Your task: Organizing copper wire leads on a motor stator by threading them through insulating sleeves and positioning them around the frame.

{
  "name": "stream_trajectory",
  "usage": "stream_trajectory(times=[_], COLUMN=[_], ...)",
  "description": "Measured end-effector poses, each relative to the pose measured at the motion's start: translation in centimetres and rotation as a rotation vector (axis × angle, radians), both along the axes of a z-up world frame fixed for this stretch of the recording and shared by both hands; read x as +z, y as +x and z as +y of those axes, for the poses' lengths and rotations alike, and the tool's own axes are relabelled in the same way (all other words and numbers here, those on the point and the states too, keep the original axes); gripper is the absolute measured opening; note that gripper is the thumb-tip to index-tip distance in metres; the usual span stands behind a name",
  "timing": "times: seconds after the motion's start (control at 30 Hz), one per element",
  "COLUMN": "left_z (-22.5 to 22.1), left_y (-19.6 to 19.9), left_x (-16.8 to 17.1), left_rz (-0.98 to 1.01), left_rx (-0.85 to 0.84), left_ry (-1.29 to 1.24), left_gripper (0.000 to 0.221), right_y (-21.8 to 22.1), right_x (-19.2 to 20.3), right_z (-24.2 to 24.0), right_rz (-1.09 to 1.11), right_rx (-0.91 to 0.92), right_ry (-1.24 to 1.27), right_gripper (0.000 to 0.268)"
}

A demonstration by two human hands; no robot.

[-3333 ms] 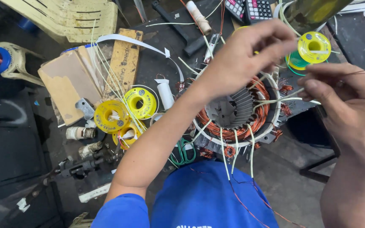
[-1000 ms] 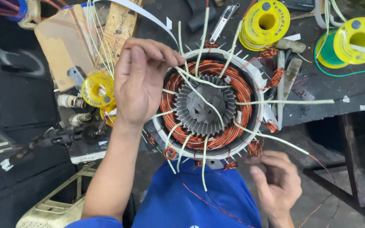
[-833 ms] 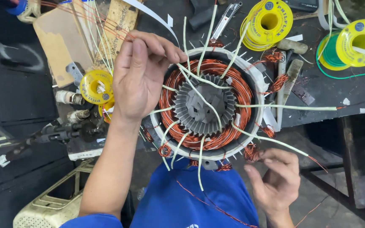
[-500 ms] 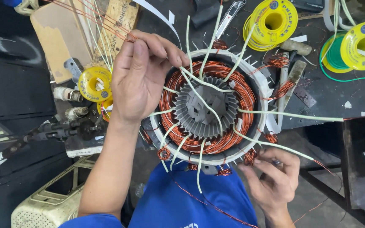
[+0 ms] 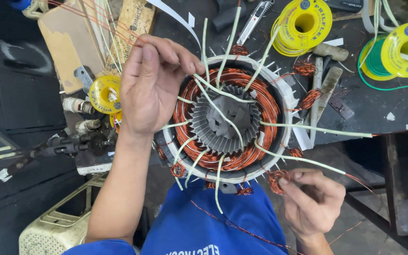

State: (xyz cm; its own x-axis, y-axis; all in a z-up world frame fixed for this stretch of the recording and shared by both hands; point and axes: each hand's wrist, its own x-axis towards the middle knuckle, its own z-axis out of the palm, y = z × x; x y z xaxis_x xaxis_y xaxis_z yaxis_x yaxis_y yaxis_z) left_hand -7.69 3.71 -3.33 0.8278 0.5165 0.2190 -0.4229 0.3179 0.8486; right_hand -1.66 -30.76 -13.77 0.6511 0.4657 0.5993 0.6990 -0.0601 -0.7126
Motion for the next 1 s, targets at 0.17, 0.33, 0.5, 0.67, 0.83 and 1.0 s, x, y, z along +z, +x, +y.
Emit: stream_trajectory(times=[0.17, 0.33, 0.5, 0.67, 0.83, 1.0], left_z=[-0.1, 0.0, 0.0, -0.1, 0.1, 0.4], left_y=[-0.1, -0.1, -0.1, 0.1, 0.0, -0.3], left_x=[0.0, 0.0, -0.1, -0.2, -0.3, -0.4], left_rz=[0.031, 0.021, 0.0, -0.051, -0.107, -0.163], left_rx=[0.022, 0.014, 0.004, 0.004, -0.022, -0.055], left_ry=[0.01, 0.001, -0.003, -0.047, -0.054, -0.068], left_gripper=[0.028, 0.028, 0.027, 0.027, 0.027, 0.026], right_y=[-0.3, -0.2, 0.9, 0.9, 0.5, -0.2], right_x=[1.7, 2.4, 2.2, 1.4, 2.3, 3.5], right_z=[0.2, 0.0, -0.8, -2.2, -2.4, -1.7], right_rz=[0.049, 0.039, -0.006, 0.07, -0.01, 0.045], right_rx=[0.123, 0.149, 0.185, 0.167, 0.108, 0.072], right_ry=[0.082, 0.048, -0.063, -0.244, -0.304, -0.228], right_gripper=[0.023, 0.018, 0.021, 0.03, 0.026, 0.029])
